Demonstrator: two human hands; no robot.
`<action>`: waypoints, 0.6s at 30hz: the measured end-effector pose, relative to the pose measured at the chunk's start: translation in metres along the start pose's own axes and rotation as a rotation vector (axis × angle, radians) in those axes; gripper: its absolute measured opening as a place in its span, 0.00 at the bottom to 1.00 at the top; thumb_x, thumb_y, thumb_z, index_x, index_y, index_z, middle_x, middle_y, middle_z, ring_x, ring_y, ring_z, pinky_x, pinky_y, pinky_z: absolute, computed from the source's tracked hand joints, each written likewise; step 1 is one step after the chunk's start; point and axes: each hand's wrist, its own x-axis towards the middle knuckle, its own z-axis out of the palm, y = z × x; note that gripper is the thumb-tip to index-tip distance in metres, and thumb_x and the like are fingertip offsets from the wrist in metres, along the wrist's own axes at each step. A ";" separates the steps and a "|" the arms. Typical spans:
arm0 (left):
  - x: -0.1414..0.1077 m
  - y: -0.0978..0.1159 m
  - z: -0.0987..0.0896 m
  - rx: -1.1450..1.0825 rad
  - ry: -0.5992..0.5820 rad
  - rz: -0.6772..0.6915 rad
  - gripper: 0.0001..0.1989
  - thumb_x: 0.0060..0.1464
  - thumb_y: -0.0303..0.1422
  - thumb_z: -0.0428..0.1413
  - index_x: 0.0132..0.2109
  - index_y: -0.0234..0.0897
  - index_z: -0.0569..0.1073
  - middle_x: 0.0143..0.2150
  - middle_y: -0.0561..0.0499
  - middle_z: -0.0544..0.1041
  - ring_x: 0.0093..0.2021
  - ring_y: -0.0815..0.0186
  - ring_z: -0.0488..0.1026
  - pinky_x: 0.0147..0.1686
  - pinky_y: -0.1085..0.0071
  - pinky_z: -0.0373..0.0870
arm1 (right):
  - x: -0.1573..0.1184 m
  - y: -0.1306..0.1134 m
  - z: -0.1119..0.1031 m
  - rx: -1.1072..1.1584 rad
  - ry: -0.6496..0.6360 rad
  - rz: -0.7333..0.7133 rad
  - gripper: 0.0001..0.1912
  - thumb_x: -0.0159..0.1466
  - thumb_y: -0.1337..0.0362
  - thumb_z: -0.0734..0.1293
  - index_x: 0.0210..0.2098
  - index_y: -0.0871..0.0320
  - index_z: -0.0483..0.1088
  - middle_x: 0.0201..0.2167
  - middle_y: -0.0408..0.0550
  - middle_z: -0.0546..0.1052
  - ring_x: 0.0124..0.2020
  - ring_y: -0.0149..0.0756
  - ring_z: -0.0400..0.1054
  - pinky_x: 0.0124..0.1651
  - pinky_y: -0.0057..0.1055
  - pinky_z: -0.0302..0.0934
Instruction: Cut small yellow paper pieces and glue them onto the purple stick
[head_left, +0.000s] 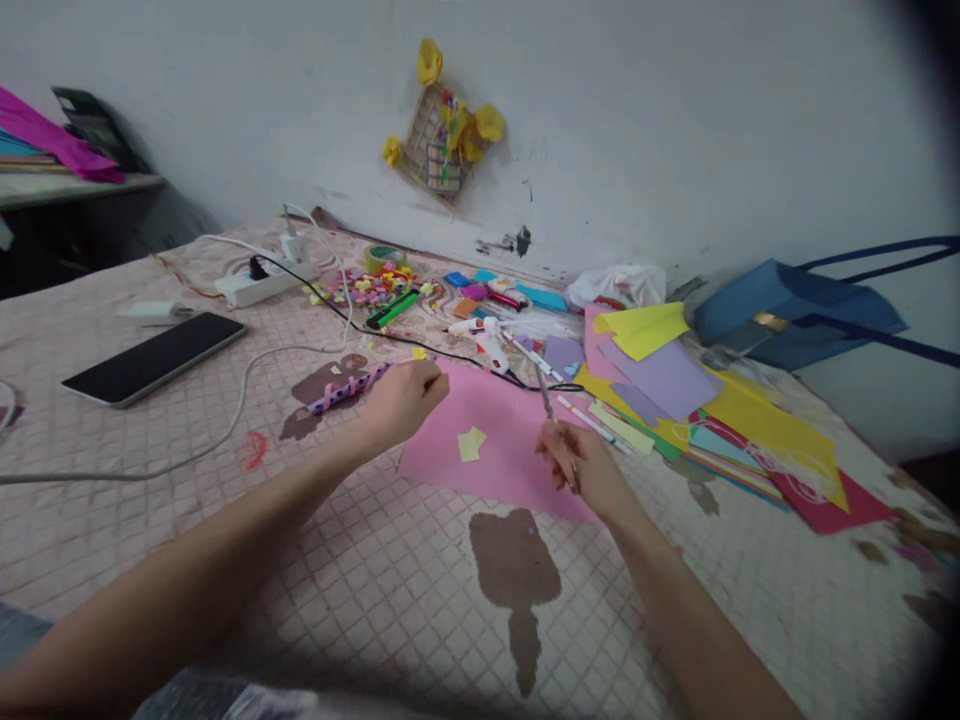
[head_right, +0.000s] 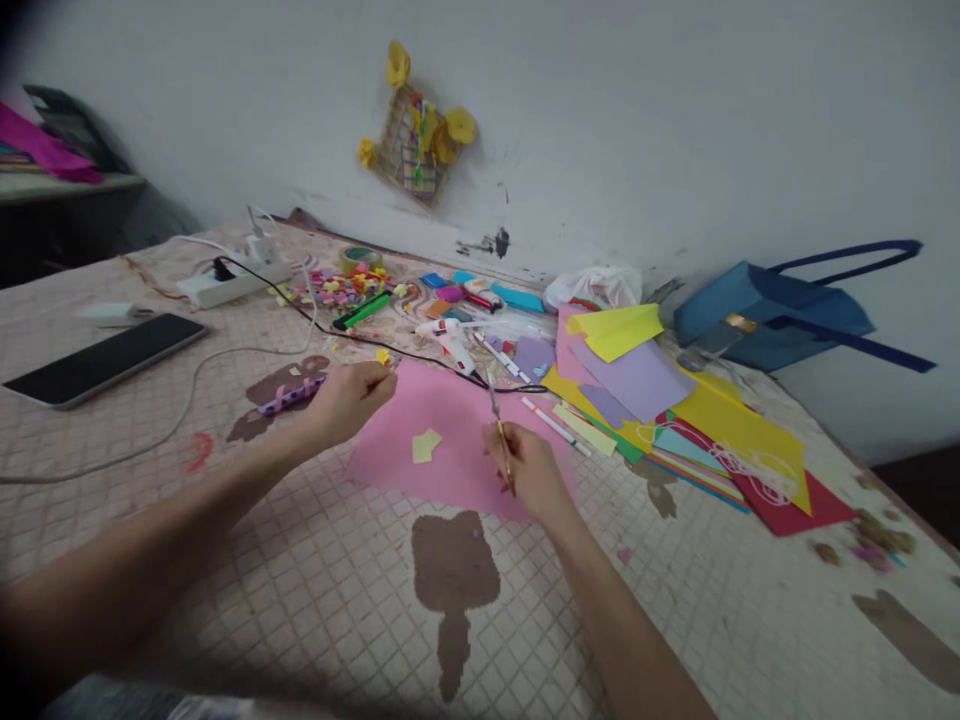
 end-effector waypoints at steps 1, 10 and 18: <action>0.000 -0.004 0.002 0.089 0.009 0.033 0.11 0.50 0.29 0.46 0.22 0.34 0.64 0.22 0.53 0.63 0.24 0.69 0.61 0.25 0.72 0.55 | 0.003 0.002 -0.004 0.001 0.026 -0.002 0.25 0.58 0.42 0.57 0.27 0.60 0.65 0.15 0.38 0.62 0.13 0.25 0.57 0.15 0.22 0.51; 0.004 -0.001 0.026 -0.075 -0.080 0.359 0.14 0.55 0.25 0.44 0.44 0.34 0.73 0.42 0.45 0.76 0.41 0.64 0.72 0.42 0.68 0.67 | 0.018 0.017 -0.015 -0.296 0.209 -0.097 0.21 0.61 0.48 0.56 0.29 0.59 0.67 0.23 0.47 0.73 0.16 0.28 0.61 0.21 0.26 0.53; 0.013 0.031 0.065 0.040 -0.537 0.828 0.21 0.61 0.37 0.42 0.57 0.33 0.62 0.59 0.43 0.65 0.58 0.63 0.61 0.57 0.66 0.54 | 0.024 0.028 -0.019 -0.518 0.276 -0.122 0.16 0.62 0.54 0.55 0.24 0.57 0.65 0.15 0.42 0.68 0.17 0.32 0.61 0.23 0.27 0.48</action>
